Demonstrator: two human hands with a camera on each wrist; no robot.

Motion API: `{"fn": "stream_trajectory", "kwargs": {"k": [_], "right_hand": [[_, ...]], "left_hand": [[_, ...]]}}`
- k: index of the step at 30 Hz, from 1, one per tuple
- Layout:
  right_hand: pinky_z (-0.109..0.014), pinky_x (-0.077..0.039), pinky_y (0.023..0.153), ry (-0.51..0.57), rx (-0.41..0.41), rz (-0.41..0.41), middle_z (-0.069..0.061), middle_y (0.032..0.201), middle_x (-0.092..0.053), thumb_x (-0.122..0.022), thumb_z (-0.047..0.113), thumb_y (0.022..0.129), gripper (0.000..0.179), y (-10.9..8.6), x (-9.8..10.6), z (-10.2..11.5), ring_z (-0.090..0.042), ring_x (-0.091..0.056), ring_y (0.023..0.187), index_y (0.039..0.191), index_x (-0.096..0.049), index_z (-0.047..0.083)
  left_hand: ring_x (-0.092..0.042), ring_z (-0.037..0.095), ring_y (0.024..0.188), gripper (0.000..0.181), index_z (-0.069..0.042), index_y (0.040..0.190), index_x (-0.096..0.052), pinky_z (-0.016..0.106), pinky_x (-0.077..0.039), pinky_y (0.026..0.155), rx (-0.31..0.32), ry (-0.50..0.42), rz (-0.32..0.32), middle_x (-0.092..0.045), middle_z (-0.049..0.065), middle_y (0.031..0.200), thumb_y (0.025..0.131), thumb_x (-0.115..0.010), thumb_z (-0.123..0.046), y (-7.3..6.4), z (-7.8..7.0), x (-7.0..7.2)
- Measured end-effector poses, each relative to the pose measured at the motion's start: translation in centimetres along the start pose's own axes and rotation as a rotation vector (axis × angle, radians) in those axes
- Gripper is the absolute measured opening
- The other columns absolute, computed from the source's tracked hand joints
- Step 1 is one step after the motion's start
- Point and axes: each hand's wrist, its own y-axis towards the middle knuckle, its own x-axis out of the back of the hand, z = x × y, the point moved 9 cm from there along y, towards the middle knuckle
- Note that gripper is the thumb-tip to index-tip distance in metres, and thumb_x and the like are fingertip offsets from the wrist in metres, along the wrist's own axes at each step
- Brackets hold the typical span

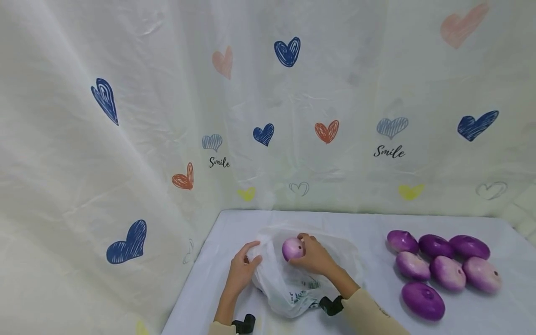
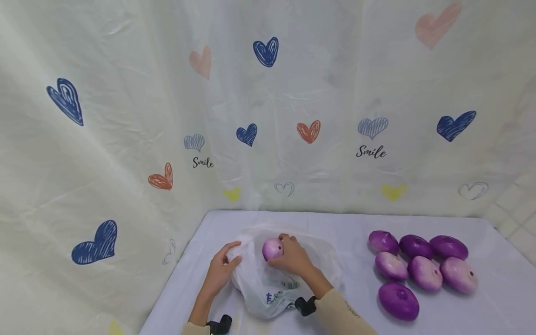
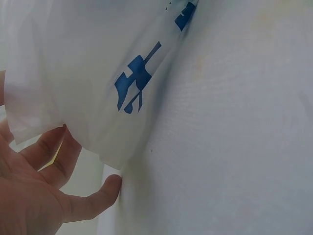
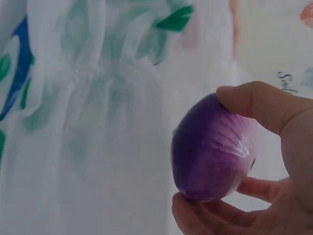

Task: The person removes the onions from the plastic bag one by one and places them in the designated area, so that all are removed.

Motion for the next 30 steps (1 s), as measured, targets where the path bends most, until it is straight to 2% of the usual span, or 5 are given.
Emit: {"fn": "stream_trajectory", "kwargs": {"k": [10, 17, 22, 25, 30], "right_hand": [[-0.044, -0.058, 0.084, 0.074, 0.159, 0.106, -0.012, 0.133, -0.058, -0.090, 0.033, 0.076, 0.083, -6.0, 4.0, 1.4, -0.024, -0.061, 0.110, 0.141, -0.047, 0.007], [-0.032, -0.056, 0.089, 0.103, 0.304, 0.115, -0.004, 0.133, -0.059, -0.086, 0.040, 0.081, 0.078, -10.0, 7.0, 1.7, -0.021, -0.062, 0.111, 0.143, -0.045, 0.016], [-0.028, -0.055, 0.090, 0.129, 0.423, 0.022, 0.005, 0.131, -0.060, -0.087, 0.036, 0.081, 0.073, -12.6, 10.2, 2.0, -0.010, -0.062, 0.111, 0.142, -0.046, 0.025], [-0.023, -0.055, 0.090, 0.120, 0.497, -0.065, 0.005, 0.131, -0.060, -0.089, 0.027, 0.080, 0.075, -14.2, 12.4, 1.9, -0.004, -0.062, 0.110, 0.143, -0.047, 0.024], [-0.009, -0.048, 0.091, 0.090, 0.497, -0.190, 0.012, 0.134, -0.057, -0.090, 0.013, 0.076, 0.081, -16.1, 16.2, 0.0, 0.004, -0.058, 0.113, 0.145, -0.048, 0.018]], "left_hand": [[-0.050, 0.018, 0.077, 0.043, -0.031, 0.137, -0.063, 0.028, -0.044, 0.062, 0.032, -0.008, -0.011, -0.057, 0.005, 0.095, 0.095, -0.071, -0.027, 0.1, 0.4, 0.0], [-0.050, 0.017, 0.076, 0.044, -0.029, 0.137, -0.063, 0.028, -0.044, 0.062, 0.024, -0.006, -0.012, -0.056, 0.004, 0.093, 0.094, -0.072, -0.027, 0.0, 0.4, 0.0], [-0.050, 0.017, 0.075, 0.043, -0.030, 0.137, -0.063, 0.028, -0.045, 0.061, 0.019, -0.002, -0.018, -0.056, 0.005, 0.091, 0.095, -0.072, -0.027, -0.1, 0.4, 0.0], [-0.050, 0.017, 0.076, 0.043, -0.030, 0.136, -0.063, 0.028, -0.045, 0.062, 0.016, 0.005, -0.023, -0.057, 0.005, 0.093, 0.095, -0.072, -0.026, -0.1, 0.3, 0.0], [-0.050, 0.017, 0.075, 0.043, -0.030, 0.136, -0.063, 0.027, -0.044, 0.062, 0.011, 0.008, -0.025, -0.058, 0.004, 0.096, 0.095, -0.072, -0.025, -0.1, 0.2, 0.0]]}}
